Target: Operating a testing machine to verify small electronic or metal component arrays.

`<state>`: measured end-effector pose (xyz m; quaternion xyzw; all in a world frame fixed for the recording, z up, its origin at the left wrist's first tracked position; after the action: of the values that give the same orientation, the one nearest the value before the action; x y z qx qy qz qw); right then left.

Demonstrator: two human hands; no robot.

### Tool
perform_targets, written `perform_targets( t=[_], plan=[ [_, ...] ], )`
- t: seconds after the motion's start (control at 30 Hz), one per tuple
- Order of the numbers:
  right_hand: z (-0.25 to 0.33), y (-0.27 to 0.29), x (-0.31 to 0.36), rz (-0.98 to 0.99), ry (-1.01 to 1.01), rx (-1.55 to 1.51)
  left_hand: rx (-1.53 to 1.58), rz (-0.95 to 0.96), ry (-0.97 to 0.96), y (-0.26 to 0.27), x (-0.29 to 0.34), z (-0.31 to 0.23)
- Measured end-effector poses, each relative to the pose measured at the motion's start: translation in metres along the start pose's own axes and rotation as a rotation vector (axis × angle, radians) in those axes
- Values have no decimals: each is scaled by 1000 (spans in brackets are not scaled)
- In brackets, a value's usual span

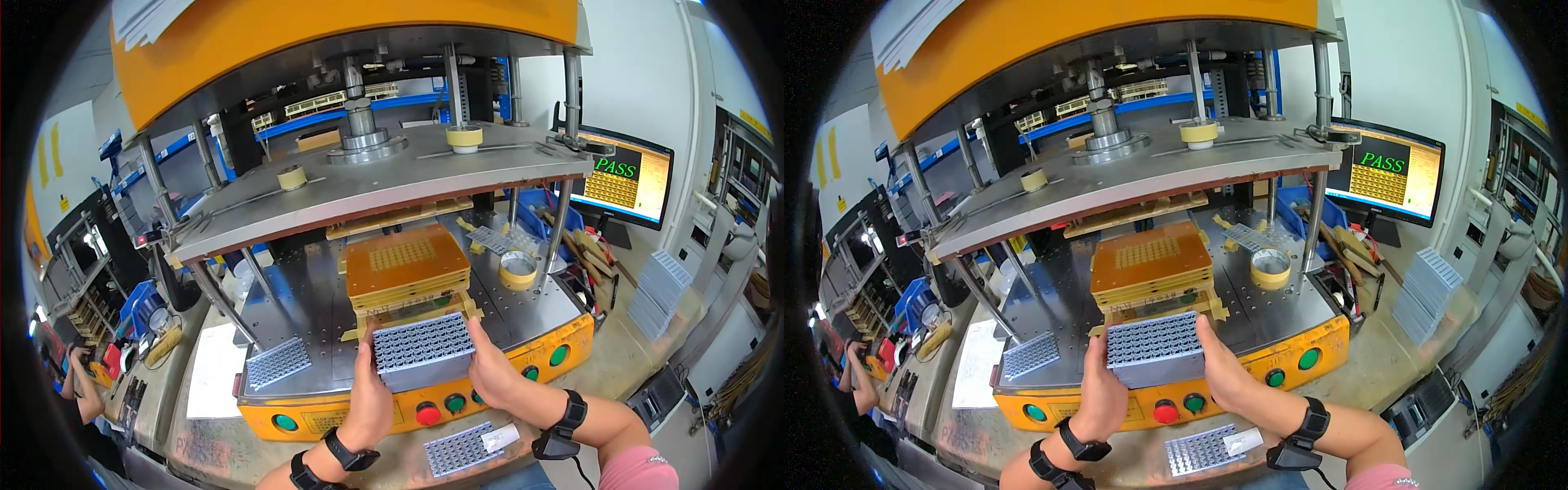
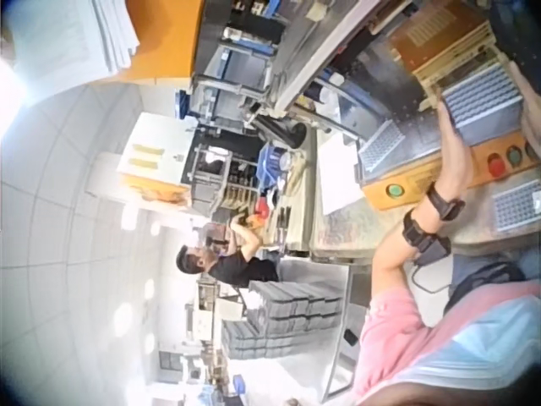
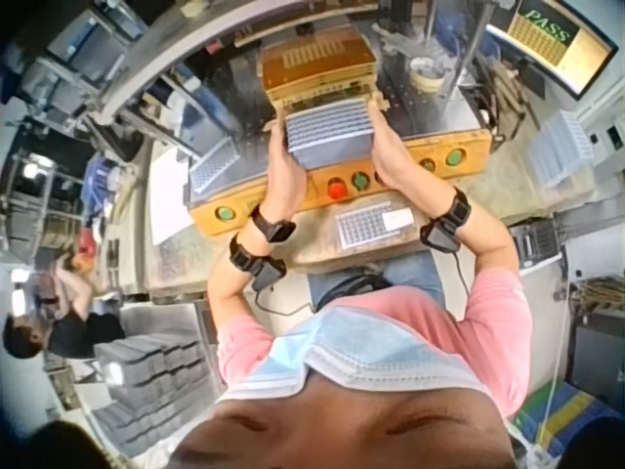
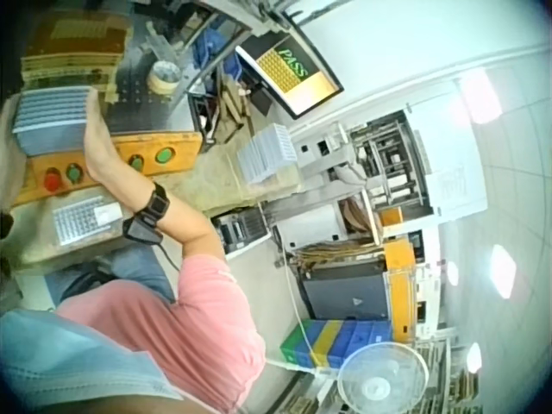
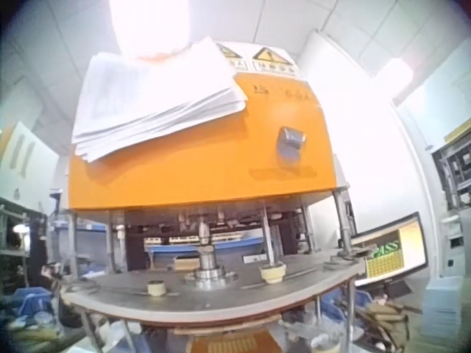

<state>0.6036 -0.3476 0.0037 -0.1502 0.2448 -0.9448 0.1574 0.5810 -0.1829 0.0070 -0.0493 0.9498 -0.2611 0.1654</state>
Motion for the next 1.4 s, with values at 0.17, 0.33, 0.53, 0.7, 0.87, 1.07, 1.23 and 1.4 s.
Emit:
perform_targets(
  t=[0.17, 0.33, 0.53, 0.7, 0.87, 1.07, 1.23, 1.4],
  plan=[
    [0, 2, -7, -12, 5, -18, -2, -38, 30, 1, -4, 0],
    [4, -1, -9, 7, 43, -22, 45, -43, 46, 0, -7, 3],
    [8, 15, -19, 3, 122, -20, 66, 16, -53, 8, -15, 14],
    [27, 39, 10, -53, 227, 82, -281, 97, -281, 26, 23, -15],
    [15, 67, 67, -43, 269, 115, -1504, 1058, -649, 9, 100, -39],
    [-27, 82, 109, -57, 239, 318, -1739, 1194, -671, 9, 118, -11],
    [-33, 89, 138, -195, 521, 870, -1777, 1206, -642, 15, 129, -8],
    [-36, 92, 144, -149, 512, 1128, -1744, 1185, -621, 15, 119, -4]
  ],
)
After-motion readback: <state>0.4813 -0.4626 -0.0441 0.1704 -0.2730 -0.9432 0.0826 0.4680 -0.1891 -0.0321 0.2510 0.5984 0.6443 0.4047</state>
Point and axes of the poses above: each hand's wrist, its own x-axis away from the middle knuckle, its own y-axis out of the back of the hand, z = x × y, the point moved 4 cm from there along -x, towards the middle knuckle, and after that the axes turned 13 degrees about -y, right-handed, at the moved point
